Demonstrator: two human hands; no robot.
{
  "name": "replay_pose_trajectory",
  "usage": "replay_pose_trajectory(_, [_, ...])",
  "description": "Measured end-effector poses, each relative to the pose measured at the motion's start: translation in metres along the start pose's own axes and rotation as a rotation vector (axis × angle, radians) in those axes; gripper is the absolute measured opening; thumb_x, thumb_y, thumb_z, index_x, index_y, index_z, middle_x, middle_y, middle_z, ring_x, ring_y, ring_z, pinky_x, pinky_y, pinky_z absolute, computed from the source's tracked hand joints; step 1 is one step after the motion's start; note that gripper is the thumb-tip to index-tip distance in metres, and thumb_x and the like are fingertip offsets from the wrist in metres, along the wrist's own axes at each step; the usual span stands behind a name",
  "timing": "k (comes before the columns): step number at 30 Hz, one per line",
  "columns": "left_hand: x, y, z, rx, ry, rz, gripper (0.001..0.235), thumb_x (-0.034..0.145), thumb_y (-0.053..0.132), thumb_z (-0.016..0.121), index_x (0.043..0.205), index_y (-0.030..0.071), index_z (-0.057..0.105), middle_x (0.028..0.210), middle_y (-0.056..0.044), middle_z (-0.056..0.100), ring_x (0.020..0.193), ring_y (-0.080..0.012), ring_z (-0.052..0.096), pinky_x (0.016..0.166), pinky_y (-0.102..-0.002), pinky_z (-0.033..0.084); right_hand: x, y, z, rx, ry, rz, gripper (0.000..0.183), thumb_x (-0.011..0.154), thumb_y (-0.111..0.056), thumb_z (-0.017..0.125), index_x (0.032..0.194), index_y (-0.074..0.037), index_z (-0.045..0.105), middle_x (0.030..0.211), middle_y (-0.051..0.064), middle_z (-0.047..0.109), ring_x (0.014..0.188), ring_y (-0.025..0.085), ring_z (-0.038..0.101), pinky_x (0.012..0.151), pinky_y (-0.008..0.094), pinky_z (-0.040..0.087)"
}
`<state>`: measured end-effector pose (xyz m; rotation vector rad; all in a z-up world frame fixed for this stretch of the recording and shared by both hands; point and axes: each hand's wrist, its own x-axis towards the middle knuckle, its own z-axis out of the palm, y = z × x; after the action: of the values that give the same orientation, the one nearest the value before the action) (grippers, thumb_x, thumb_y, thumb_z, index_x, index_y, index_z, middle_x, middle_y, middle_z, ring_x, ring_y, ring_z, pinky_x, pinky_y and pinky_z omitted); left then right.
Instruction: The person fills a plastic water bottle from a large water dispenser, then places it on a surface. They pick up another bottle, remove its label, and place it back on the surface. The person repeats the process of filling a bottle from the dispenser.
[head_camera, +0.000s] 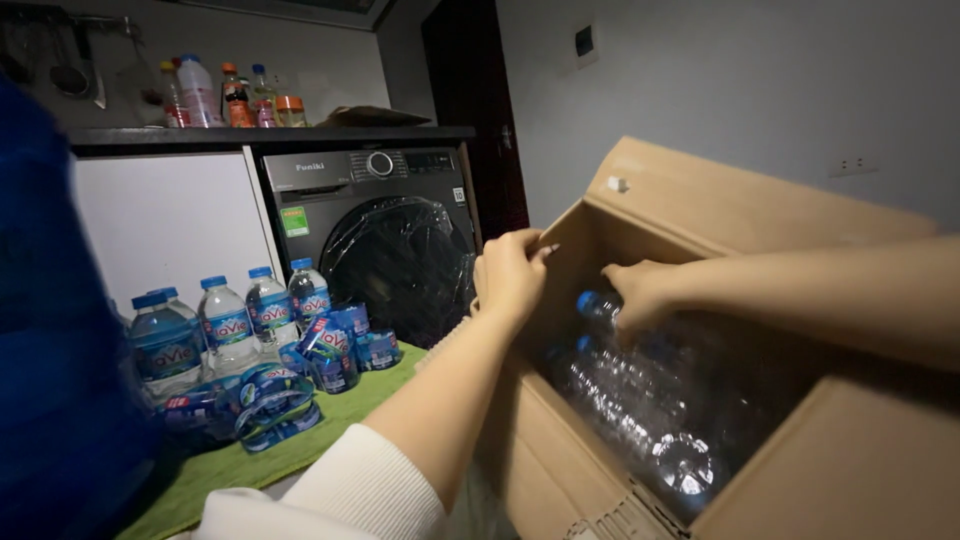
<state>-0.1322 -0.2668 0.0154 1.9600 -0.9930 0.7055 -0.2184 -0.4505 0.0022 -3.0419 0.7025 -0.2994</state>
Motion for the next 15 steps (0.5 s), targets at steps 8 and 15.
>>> replay_pose_trajectory(8, [0.011,-0.065,0.066,0.088,-0.165,-0.203,0.018,0.083,0.032,0.079,0.101,0.035,0.081,0.097,-0.005,0.08,0.101,-0.0359,0.075,0.089,-0.046,0.059,-0.092,-0.021,-0.034,0.396,-0.059,-0.033,0.089,0.059,-0.009,0.09,0.143,-0.009,0.062,0.131,0.018,0.071,0.122,0.032,0.067,0.098,0.041,0.056])
replay_pose_trajectory(15, [-0.008,-0.079,0.096,0.237,-0.373,-0.342,0.031,0.088,0.037,0.079,0.11,0.016,0.08,0.109,-0.019,0.077,0.111,-0.0379,0.072,0.096,-0.046,0.057,-0.116,-0.022,-0.05,0.953,-0.214,-0.005,0.091,0.066,0.009,0.071,0.152,0.012,0.04,0.133,0.027,0.054,0.116,0.031,0.058,0.083,0.039,0.057])
